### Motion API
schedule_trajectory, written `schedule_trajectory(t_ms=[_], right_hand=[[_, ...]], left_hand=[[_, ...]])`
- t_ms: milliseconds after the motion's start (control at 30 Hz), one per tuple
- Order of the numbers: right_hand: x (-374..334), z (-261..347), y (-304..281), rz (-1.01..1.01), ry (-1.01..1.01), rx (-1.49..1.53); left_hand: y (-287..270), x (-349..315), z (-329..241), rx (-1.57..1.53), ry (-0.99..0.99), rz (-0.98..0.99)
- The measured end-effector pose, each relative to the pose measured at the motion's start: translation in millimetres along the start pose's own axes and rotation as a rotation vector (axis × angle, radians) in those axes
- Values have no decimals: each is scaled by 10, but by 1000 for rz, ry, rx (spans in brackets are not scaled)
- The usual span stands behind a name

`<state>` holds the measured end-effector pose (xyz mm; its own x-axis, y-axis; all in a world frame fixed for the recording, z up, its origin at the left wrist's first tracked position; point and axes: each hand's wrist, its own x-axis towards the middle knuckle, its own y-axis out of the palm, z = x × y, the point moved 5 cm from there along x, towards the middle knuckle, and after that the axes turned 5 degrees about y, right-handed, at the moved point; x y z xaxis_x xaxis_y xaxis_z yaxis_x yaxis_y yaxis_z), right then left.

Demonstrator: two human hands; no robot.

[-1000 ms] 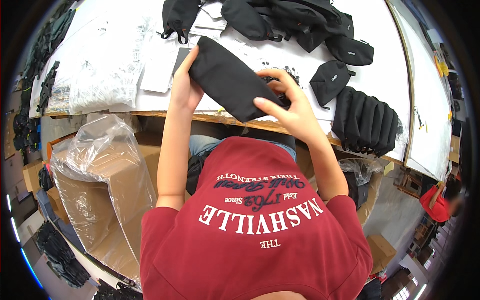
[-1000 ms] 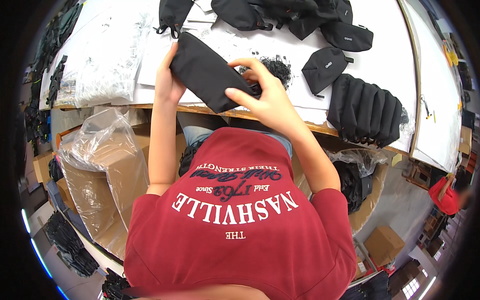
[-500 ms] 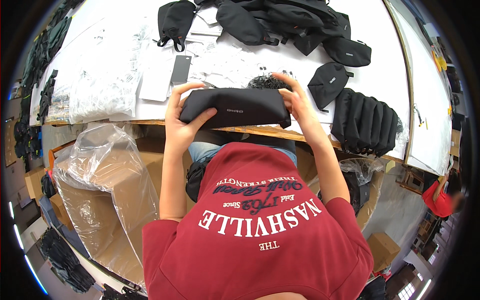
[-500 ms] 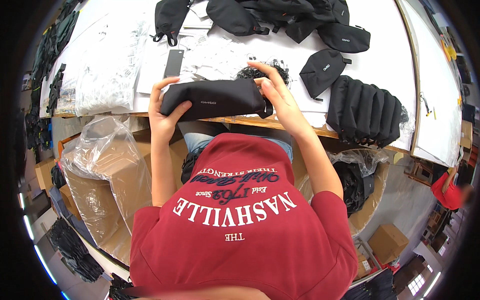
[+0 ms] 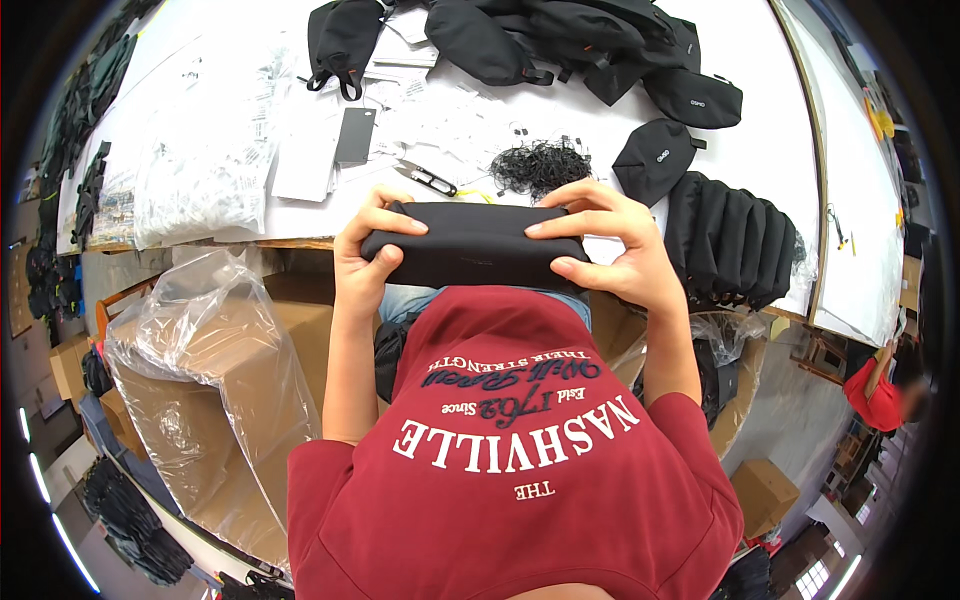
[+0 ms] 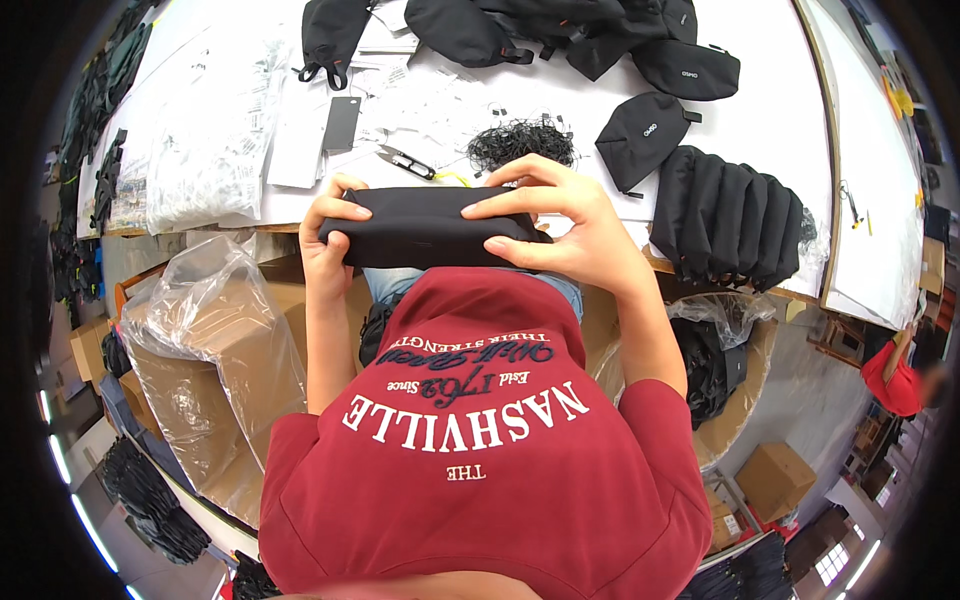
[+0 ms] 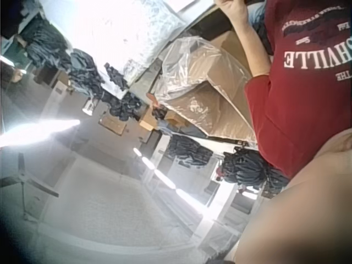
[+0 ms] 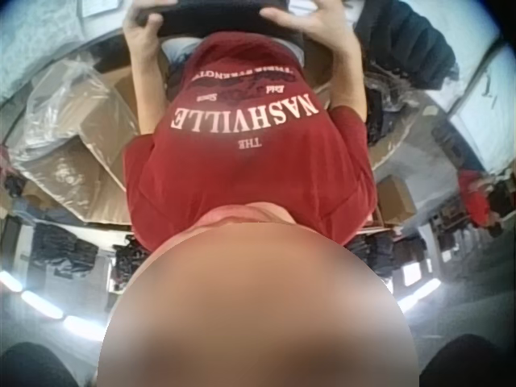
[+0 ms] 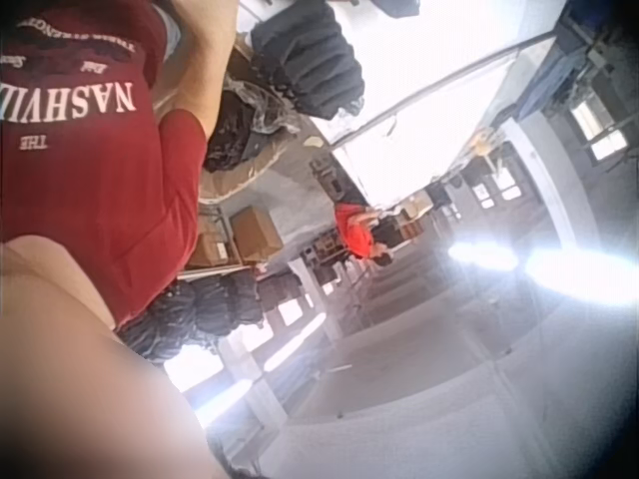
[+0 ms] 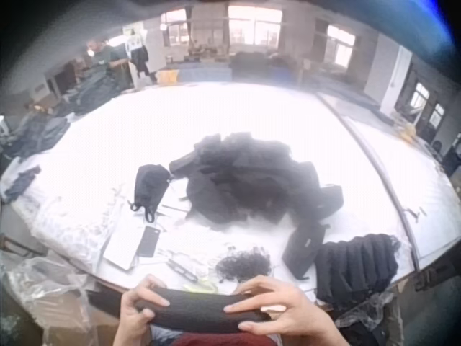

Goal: The person is inserting small black components and cards into black zippered pouches at a factory workstation.

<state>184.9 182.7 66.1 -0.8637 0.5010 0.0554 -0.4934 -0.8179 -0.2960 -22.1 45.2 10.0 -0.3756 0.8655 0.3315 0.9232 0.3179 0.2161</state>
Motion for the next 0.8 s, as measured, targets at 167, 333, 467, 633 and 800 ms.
schedule_trajectory(t_ms=[167, 333, 467, 633, 800], right_hand=[[-128, 4, -99, 6, 89, -75], [-321, -117, -284, 18, 131, -31], [-866, -156, -892, -267, 278, -68], [-2043, -255, -1875, -982, 354, -182], [-3019, -609, -2603, -1473, 401, -732]], left_hand=[[123, 37, 10, 123, -28, 84], [98, -63, 22, 114, -236, 198], [-58, -76, 274, 81, -309, 141], [85, -31, 424, 110, -373, 242], [326, 77, 470, 140, -425, 329]])
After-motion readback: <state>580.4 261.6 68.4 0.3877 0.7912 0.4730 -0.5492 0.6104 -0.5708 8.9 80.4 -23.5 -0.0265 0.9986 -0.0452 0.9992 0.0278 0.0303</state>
